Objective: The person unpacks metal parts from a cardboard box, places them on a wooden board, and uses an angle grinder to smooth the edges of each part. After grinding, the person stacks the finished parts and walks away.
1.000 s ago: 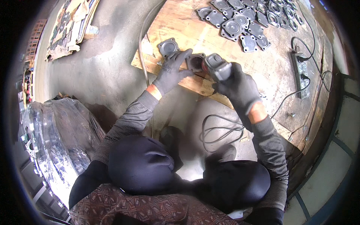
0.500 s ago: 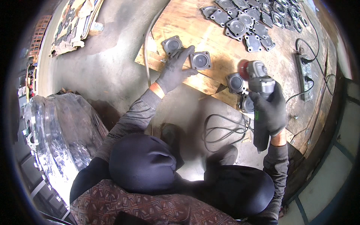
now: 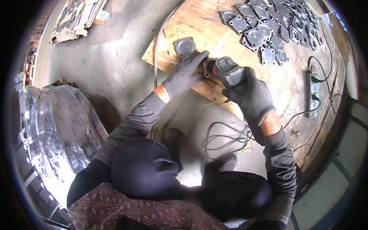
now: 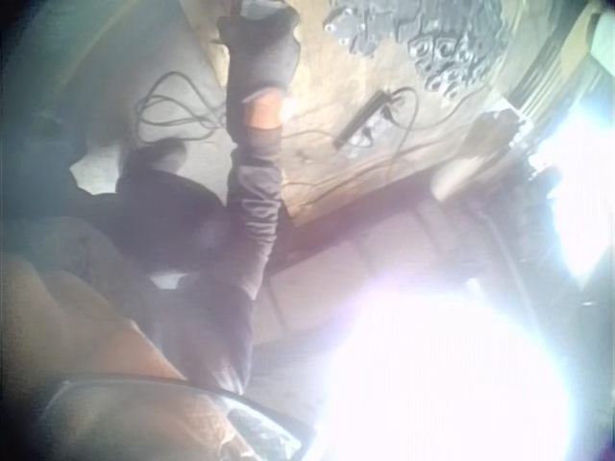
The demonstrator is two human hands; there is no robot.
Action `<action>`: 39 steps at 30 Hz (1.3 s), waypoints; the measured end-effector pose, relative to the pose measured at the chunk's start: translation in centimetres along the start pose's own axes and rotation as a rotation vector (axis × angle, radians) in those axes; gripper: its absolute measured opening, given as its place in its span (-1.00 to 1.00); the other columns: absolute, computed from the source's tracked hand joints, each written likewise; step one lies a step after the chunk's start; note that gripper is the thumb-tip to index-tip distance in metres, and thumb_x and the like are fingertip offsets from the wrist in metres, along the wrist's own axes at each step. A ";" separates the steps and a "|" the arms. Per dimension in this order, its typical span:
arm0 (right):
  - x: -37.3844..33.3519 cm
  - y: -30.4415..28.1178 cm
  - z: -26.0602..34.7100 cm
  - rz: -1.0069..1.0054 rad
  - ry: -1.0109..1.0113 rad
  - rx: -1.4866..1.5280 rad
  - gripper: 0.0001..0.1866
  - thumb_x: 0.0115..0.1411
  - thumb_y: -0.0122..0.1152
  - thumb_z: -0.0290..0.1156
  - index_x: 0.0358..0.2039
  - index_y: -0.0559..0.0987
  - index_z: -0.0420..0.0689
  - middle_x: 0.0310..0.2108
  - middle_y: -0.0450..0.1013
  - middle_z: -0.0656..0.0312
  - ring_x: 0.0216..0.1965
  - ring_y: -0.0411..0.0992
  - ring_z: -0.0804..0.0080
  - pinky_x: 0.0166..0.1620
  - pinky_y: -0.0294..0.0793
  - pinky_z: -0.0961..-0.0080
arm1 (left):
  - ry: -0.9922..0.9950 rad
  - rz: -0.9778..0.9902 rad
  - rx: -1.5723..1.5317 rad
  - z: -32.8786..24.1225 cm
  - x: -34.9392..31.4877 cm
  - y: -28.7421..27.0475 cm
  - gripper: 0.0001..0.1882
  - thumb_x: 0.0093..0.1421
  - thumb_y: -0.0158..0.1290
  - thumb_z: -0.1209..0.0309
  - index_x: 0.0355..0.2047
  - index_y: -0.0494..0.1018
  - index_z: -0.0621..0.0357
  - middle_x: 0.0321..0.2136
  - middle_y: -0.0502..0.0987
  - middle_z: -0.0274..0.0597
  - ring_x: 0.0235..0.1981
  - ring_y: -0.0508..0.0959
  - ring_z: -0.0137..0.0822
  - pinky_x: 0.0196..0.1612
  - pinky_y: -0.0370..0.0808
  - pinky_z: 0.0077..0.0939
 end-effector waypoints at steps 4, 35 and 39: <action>0.4 0.2 0.6 0.014 0.000 -0.035 -0.33 0.12 0.64 -0.25 0.17 0.53 -0.21 -0.14 0.73 -0.03 -0.10 0.75 0.15 0.00 0.69 0.24 | 0.010 -0.051 0.027 -0.5 0.0 0.0 -0.05 0.19 0.35 0.56 0.57 0.22 0.08 0.30 0.48 0.14 0.37 0.43 0.17 0.49 0.37 0.04; 2.1 1.1 1.1 0.051 -0.029 -0.132 -0.30 0.12 0.64 -0.20 0.19 0.53 -0.20 -0.16 0.73 -0.09 -0.10 0.75 0.02 -0.04 0.70 0.17 | -0.066 -0.412 -0.090 -0.1 -2.7 -3.3 -0.64 0.44 0.10 0.66 0.20 0.59 0.22 -0.09 0.79 -0.09 -0.07 0.80 -0.17 -0.01 0.70 -0.29; 1.3 1.6 1.3 0.063 -0.062 -0.070 -0.25 0.11 0.65 -0.18 0.23 0.52 -0.20 -0.14 0.73 -0.13 -0.05 0.74 -0.05 0.01 0.69 0.15 | -0.056 -0.417 -0.103 -0.5 -2.6 -4.1 -0.66 0.45 0.11 0.65 0.18 0.60 0.24 -0.10 0.79 -0.07 -0.06 0.79 -0.14 0.01 0.70 -0.29</action>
Point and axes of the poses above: each hand's wrist, its own x-axis towards the middle knuckle, its own y-axis out of the palm, z = x × y, the point moved 4 cm from there along x, towards the middle knuckle
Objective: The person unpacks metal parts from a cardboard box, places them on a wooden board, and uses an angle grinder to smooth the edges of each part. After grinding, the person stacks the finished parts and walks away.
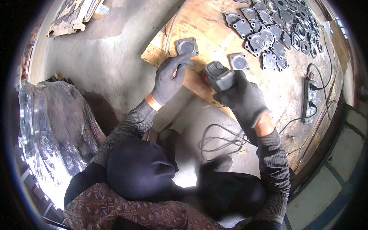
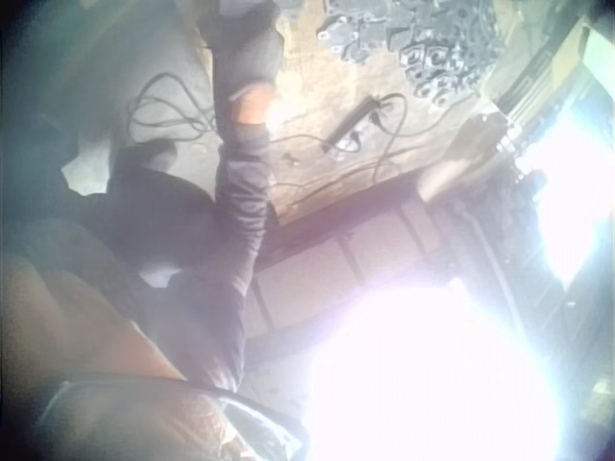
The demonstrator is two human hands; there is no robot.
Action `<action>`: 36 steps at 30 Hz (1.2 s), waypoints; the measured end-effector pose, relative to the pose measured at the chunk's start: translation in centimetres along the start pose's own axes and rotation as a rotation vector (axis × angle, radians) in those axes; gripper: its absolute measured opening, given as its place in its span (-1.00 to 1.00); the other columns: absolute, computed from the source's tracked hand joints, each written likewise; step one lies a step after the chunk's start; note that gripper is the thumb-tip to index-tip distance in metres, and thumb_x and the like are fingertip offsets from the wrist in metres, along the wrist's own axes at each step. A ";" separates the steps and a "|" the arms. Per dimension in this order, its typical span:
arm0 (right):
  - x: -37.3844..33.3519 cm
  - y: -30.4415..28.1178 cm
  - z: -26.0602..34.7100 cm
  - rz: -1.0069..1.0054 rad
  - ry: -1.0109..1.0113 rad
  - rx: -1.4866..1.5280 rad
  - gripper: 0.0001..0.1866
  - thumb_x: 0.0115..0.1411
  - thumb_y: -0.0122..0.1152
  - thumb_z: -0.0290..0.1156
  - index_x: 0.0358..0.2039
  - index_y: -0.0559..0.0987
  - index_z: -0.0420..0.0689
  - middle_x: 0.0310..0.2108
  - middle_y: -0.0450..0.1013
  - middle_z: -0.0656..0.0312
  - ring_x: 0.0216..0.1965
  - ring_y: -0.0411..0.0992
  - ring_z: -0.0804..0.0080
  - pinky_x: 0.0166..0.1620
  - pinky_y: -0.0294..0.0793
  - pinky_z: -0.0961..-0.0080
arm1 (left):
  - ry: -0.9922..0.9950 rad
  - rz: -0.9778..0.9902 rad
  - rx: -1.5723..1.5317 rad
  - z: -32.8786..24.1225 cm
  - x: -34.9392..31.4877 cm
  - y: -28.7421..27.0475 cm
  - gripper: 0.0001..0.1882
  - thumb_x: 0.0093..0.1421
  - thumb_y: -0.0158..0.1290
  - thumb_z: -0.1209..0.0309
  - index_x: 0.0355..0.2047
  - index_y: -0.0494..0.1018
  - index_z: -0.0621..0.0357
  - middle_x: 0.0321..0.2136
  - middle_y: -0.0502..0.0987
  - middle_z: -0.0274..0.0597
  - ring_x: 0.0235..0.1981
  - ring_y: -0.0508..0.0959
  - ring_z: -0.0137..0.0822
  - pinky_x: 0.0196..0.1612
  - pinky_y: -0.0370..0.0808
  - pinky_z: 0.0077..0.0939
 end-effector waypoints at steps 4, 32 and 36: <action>-2.2 -2.0 -1.6 -0.026 0.019 0.140 -0.33 0.15 0.64 -0.33 0.23 0.54 -0.23 -0.06 0.71 0.12 -0.05 0.66 0.38 0.05 0.67 0.32 | 0.145 -0.053 0.052 -0.7 2.7 -0.2 -0.67 0.44 0.13 0.62 0.18 0.62 0.21 -0.11 0.78 -0.08 -0.05 0.78 -0.15 0.02 0.70 -0.32; -11.4 -5.8 -15.0 -0.259 0.100 0.716 -0.36 0.25 0.56 -0.42 0.29 0.50 -0.27 0.01 0.64 0.16 -0.05 0.60 0.46 0.01 0.65 0.45 | 0.589 0.850 0.484 -2.2 8.4 9.9 -0.33 0.25 0.23 0.51 0.40 0.44 0.01 0.35 0.50 -0.07 0.40 0.45 0.03 0.45 0.37 -0.03; -11.3 -4.9 -15.1 -0.268 0.075 0.762 -0.35 0.24 0.55 -0.46 0.30 0.50 -0.27 0.05 0.63 0.16 0.00 0.61 0.41 0.12 0.63 0.40 | 0.328 0.798 0.578 -2.9 6.3 6.3 -0.25 0.23 0.38 0.18 0.40 0.43 0.01 0.17 0.54 0.03 0.24 0.56 0.14 0.30 0.52 0.01</action>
Point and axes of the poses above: each hand's wrist, its own x-axis towards the middle knuckle, its own y-axis out of the palm, z = x × y, the point moved 4 cm from there along x, towards the middle knuckle
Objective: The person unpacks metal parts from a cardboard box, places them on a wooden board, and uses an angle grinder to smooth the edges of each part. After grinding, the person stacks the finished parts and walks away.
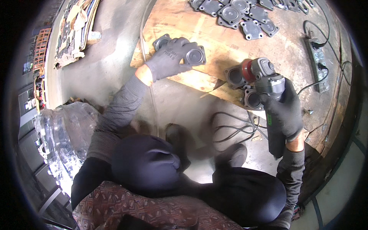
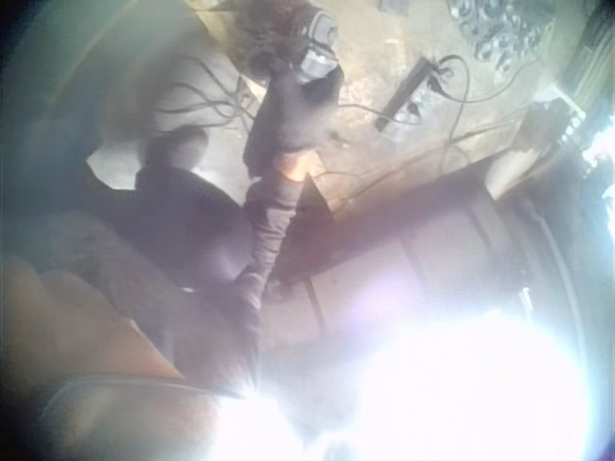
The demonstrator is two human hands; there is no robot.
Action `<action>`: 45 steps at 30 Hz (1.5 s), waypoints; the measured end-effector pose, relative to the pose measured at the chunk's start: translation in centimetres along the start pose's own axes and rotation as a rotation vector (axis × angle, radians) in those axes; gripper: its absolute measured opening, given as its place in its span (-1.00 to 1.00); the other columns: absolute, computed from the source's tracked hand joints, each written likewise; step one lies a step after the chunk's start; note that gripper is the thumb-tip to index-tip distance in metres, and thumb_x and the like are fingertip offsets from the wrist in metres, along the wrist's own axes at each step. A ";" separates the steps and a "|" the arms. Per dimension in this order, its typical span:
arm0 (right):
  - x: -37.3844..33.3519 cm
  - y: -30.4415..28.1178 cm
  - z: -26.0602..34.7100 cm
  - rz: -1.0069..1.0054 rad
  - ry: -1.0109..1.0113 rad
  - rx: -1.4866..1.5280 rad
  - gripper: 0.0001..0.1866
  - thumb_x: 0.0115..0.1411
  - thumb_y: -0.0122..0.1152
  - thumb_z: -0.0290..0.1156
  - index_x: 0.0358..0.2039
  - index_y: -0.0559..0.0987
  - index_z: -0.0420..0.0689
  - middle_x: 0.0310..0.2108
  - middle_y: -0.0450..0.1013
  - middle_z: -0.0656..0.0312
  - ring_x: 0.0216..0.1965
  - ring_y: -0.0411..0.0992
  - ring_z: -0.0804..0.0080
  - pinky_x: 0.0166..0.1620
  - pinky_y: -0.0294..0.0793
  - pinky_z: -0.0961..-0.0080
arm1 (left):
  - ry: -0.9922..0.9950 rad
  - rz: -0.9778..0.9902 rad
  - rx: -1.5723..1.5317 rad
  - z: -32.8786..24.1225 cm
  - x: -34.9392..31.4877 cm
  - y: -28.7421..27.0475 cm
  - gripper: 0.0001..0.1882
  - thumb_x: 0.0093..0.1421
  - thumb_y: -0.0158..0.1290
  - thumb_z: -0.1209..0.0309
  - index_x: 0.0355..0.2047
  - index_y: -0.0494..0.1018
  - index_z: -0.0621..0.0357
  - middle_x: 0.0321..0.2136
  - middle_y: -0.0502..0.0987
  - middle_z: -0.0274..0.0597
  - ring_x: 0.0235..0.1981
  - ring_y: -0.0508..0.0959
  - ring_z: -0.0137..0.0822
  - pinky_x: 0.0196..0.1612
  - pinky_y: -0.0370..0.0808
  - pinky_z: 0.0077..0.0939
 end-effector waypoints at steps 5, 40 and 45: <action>0.5 0.2 -0.7 0.020 0.020 -0.049 -0.39 0.25 0.51 -0.49 0.29 0.51 -0.27 0.06 0.64 0.14 0.02 0.62 0.40 0.14 0.64 0.37 | -0.605 -0.064 -0.222 -2.2 -4.2 1.5 -0.09 0.20 0.46 -0.05 0.45 0.38 0.03 0.25 0.52 0.09 0.18 0.61 0.23 0.19 0.58 0.14; 3.8 5.9 3.3 0.012 0.060 -0.303 -0.38 0.24 0.52 -0.38 0.27 0.51 -0.25 -0.08 0.63 0.22 -0.18 0.58 0.50 -0.09 0.62 0.48 | 0.024 -0.267 -0.149 1.6 -1.9 3.0 -0.15 0.32 0.35 0.26 0.57 0.28 0.03 0.42 0.46 -0.11 0.46 0.41 -0.07 0.46 0.36 -0.04; 3.1 4.5 2.3 -0.027 0.073 -0.152 -0.40 0.25 0.52 -0.38 0.25 0.53 -0.28 -0.05 0.65 0.21 -0.11 0.60 0.48 0.00 0.63 0.45 | -0.058 -0.249 -0.196 1.4 -1.7 3.2 -0.10 0.29 0.40 0.20 0.57 0.28 -0.03 0.40 0.47 -0.08 0.44 0.41 -0.03 0.45 0.35 0.01</action>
Point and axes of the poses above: each hand's wrist, its own x-axis towards the middle knuckle, its own y-axis out of the palm, z = x × y, the point moved 4 cm from there along x, towards the middle knuckle
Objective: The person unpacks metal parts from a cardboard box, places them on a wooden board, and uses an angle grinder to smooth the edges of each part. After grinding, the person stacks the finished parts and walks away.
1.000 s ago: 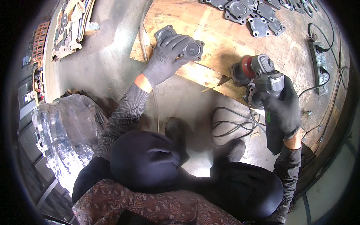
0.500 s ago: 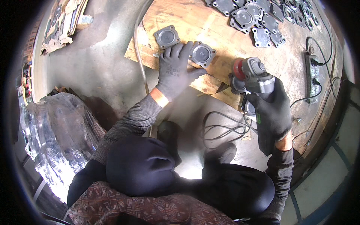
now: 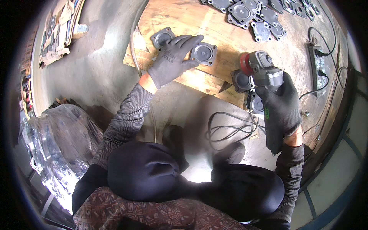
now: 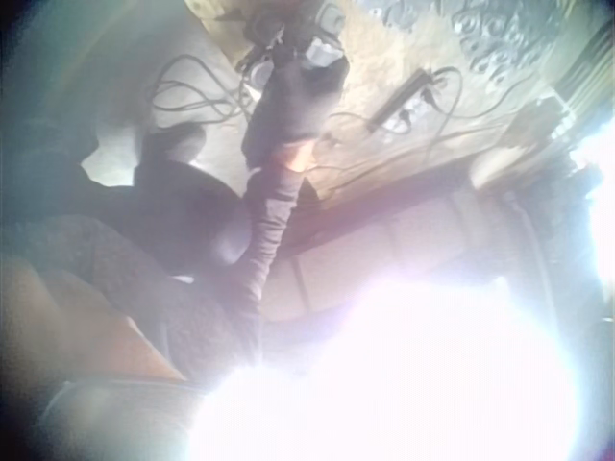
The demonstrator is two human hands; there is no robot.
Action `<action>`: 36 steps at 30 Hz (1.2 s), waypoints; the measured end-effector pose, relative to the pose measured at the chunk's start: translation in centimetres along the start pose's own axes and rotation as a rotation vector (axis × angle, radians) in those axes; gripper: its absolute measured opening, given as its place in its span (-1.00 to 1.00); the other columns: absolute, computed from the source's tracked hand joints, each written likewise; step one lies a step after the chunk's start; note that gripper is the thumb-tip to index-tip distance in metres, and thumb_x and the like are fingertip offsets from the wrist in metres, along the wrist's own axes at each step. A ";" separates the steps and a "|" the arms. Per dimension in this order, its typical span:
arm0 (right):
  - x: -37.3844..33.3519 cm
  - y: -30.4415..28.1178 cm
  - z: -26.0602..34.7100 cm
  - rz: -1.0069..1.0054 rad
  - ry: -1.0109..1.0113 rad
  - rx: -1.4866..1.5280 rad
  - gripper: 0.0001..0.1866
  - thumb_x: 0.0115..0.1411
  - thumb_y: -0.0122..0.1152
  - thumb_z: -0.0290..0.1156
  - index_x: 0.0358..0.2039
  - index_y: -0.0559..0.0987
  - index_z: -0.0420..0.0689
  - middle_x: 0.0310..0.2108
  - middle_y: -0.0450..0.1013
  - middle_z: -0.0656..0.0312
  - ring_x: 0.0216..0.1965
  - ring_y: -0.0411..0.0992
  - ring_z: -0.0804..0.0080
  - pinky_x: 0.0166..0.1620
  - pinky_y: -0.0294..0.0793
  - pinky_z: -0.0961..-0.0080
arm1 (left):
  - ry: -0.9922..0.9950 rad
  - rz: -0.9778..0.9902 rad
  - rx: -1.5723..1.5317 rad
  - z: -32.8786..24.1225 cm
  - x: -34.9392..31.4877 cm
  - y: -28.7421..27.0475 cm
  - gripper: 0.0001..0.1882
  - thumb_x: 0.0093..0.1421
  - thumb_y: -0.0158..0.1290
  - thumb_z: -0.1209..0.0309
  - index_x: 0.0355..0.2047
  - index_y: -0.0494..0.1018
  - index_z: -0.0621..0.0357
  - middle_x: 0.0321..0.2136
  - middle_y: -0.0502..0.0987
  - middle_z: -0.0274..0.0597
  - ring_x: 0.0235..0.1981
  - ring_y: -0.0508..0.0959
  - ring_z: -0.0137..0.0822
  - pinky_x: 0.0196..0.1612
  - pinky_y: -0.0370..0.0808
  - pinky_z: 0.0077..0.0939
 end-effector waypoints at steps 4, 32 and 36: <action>0.0 -0.6 -0.1 -0.003 -0.018 0.003 -0.40 0.24 0.54 -0.40 0.24 0.53 -0.28 -0.01 0.66 0.17 -0.08 0.62 0.46 0.02 0.64 0.43 | -0.045 -0.041 -0.070 -0.2 -0.3 0.4 -0.05 0.22 0.47 0.21 0.56 0.29 -0.03 0.36 0.48 -0.03 0.41 0.41 0.00 0.45 0.33 0.03; 4.4 9.1 7.8 0.191 -0.084 -0.616 -0.34 0.13 0.65 -0.22 0.14 0.55 -0.24 -0.21 0.72 0.02 -0.22 0.71 0.24 -0.08 0.69 0.27 | -0.143 -0.116 -0.206 0.3 -1.2 1.3 0.13 0.18 0.45 0.46 0.67 0.06 -0.05 0.34 0.52 -0.02 0.44 0.39 0.06 0.55 0.26 0.06; 4.2 9.4 7.9 0.205 -0.096 -0.648 -0.35 0.12 0.64 -0.24 0.15 0.56 -0.25 -0.20 0.72 0.03 -0.21 0.71 0.28 -0.08 0.69 0.28 | -0.110 -0.142 -0.230 0.4 -1.2 1.1 0.13 0.19 0.44 0.47 0.67 0.05 -0.07 0.34 0.52 -0.03 0.44 0.38 0.07 0.55 0.26 0.04</action>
Point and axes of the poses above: each hand's wrist, its own x-axis towards the middle knuckle, its own y-axis out of the palm, z = x × y, the point moved 4 cm from there along x, towards the middle knuckle
